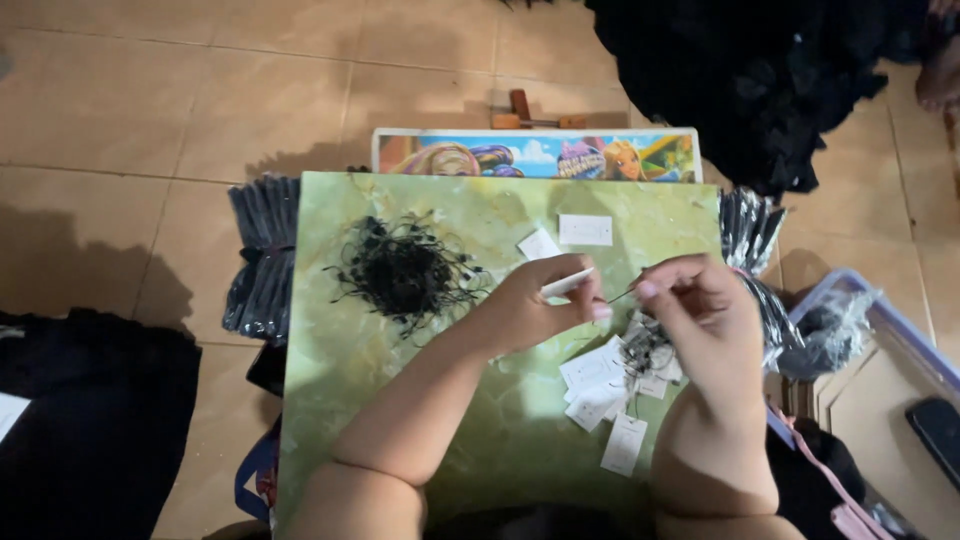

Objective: The person sits at a table and repeatedly picks up small white tags and black cords, threading the cords through the tags and placing the finished items on the table.

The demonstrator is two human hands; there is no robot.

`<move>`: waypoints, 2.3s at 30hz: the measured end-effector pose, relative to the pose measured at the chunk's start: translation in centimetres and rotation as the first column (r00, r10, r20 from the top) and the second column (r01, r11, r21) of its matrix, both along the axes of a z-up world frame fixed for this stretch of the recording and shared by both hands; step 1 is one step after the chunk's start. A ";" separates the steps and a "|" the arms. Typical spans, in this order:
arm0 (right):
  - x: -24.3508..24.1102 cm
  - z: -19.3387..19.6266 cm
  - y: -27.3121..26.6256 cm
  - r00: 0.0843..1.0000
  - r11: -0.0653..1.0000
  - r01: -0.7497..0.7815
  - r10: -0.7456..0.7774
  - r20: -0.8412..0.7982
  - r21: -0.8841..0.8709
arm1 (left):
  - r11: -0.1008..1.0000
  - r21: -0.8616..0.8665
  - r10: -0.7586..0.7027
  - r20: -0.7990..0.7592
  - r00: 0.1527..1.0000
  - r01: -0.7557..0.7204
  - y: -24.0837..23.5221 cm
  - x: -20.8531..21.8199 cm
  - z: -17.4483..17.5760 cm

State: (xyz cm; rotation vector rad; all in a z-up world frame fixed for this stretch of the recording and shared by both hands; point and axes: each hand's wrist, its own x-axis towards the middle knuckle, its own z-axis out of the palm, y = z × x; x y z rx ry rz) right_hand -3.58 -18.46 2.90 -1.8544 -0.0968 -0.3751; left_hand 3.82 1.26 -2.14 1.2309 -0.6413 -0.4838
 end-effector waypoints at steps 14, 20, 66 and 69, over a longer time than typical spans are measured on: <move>0.4 1.3 -5.0 0.948 0.885 0.313 -0.313 0.058 -0.345 | 0.999 0.043 0.004 -0.027 1.000 -0.003 0.6 0.0 2.1; 3.1 -2.3 -1.0 0.953 0.951 -0.304 0.303 0.017 0.059 | 0.982 0.128 0.143 -0.006 0.990 -0.141 -0.4 -0.8 1.9; 1.1 -5.6 1.7 0.969 0.921 0.235 -0.196 0.151 -0.310 | 0.992 0.122 0.006 -0.180 0.984 0.016 -1.2 -1.8 1.6; 1.2 -5.4 2.0 0.968 0.926 0.234 -0.193 0.160 -0.296 | 0.995 0.092 -0.020 -0.217 0.976 0.041 -1.3 -1.9 1.3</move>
